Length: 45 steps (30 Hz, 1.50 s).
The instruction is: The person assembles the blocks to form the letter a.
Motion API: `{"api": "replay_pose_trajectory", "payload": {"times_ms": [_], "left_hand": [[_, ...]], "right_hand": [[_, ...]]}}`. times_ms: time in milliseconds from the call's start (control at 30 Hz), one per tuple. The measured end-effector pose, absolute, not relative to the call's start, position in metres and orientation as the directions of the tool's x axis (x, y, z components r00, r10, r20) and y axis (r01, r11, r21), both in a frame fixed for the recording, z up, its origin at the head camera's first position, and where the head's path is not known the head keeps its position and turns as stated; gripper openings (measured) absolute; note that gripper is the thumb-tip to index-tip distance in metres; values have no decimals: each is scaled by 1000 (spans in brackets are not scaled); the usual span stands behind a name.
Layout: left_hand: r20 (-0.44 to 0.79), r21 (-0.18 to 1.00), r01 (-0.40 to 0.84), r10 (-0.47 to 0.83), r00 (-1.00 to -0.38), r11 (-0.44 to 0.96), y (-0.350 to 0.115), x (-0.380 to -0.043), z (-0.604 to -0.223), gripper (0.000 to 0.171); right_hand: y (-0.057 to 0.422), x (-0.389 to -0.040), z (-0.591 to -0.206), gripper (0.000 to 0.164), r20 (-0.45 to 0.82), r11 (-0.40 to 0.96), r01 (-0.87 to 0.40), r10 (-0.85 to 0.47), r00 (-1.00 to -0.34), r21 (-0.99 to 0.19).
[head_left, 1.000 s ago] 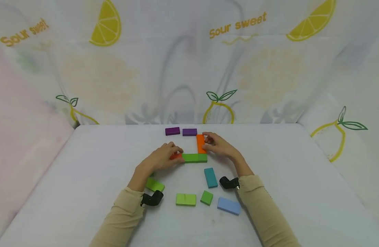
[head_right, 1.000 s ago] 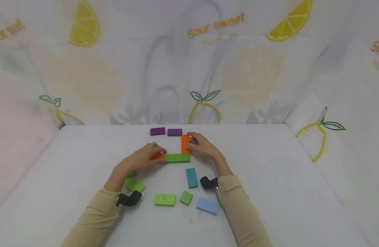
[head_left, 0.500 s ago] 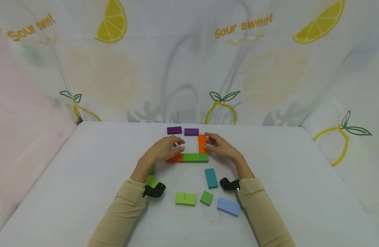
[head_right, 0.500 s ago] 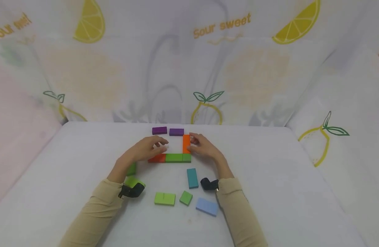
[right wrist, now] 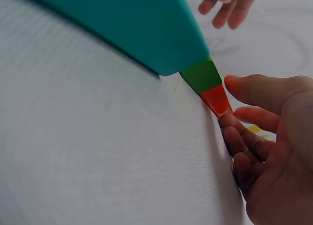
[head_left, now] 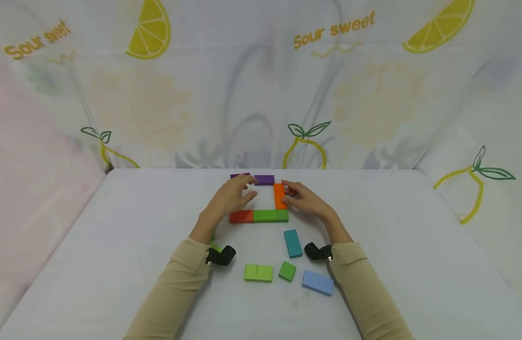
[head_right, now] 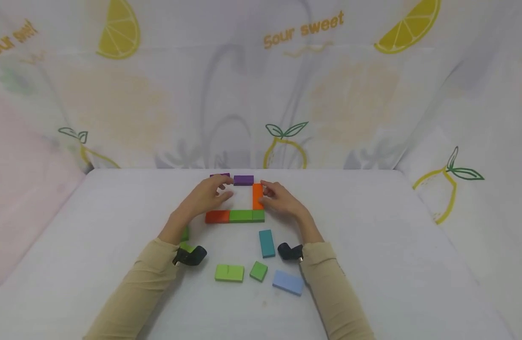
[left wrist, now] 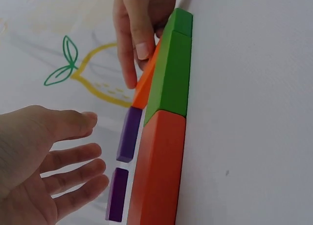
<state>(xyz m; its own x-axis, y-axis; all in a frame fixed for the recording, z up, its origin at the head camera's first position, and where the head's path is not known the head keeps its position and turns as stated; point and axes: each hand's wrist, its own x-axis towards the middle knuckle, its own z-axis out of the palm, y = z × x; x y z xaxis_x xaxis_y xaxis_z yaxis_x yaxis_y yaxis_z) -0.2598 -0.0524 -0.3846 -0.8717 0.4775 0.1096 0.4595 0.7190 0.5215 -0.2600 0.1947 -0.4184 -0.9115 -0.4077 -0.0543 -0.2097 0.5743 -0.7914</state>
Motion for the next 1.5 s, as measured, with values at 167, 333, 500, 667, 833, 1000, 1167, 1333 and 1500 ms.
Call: {"api": "replay_pose_trajectory", "payload": {"times_ms": [167,333,500,667,833,1000,1167,1333,1500], "left_hand": [[67,518,446,485,-872,730,-43,-268,-384,35],[69,494,429,458,-886,756,-40,-280,-389,31],[92,460,440,452,-887,771,-40,-290,-396,27],[98,438,449,455,-885,779,-37,-293,-396,27],[102,418,465,468,-878,780,-32,-297,-394,28],[94,432,470,480,-872,770,-29,-302,-392,29],[85,456,472,491,-867,755,-26,-304,-390,30],[84,432,491,508,-857,756,-23,-305,-390,32],[65,397,504,524,-849,767,-21,-307,-392,35]], "right_hand": [[194,-257,-421,58,-59,568,-193,-395,-917,-800],[193,-258,-423,56,-30,570,-228,-407,-913,-790],[193,-260,-426,57,-35,583,-226,-401,-916,-780],[193,-260,-429,57,-39,582,-216,-394,-918,-784],[193,-260,-430,56,-44,582,-208,-389,-920,-786],[193,-260,-429,56,-30,577,-225,-398,-917,-785],[191,-260,-428,57,-24,573,-238,-412,-911,-784],[188,-253,-418,58,-24,569,-242,-420,-907,-786],[186,-252,-418,57,-18,561,-249,-427,-904,-789]]}}
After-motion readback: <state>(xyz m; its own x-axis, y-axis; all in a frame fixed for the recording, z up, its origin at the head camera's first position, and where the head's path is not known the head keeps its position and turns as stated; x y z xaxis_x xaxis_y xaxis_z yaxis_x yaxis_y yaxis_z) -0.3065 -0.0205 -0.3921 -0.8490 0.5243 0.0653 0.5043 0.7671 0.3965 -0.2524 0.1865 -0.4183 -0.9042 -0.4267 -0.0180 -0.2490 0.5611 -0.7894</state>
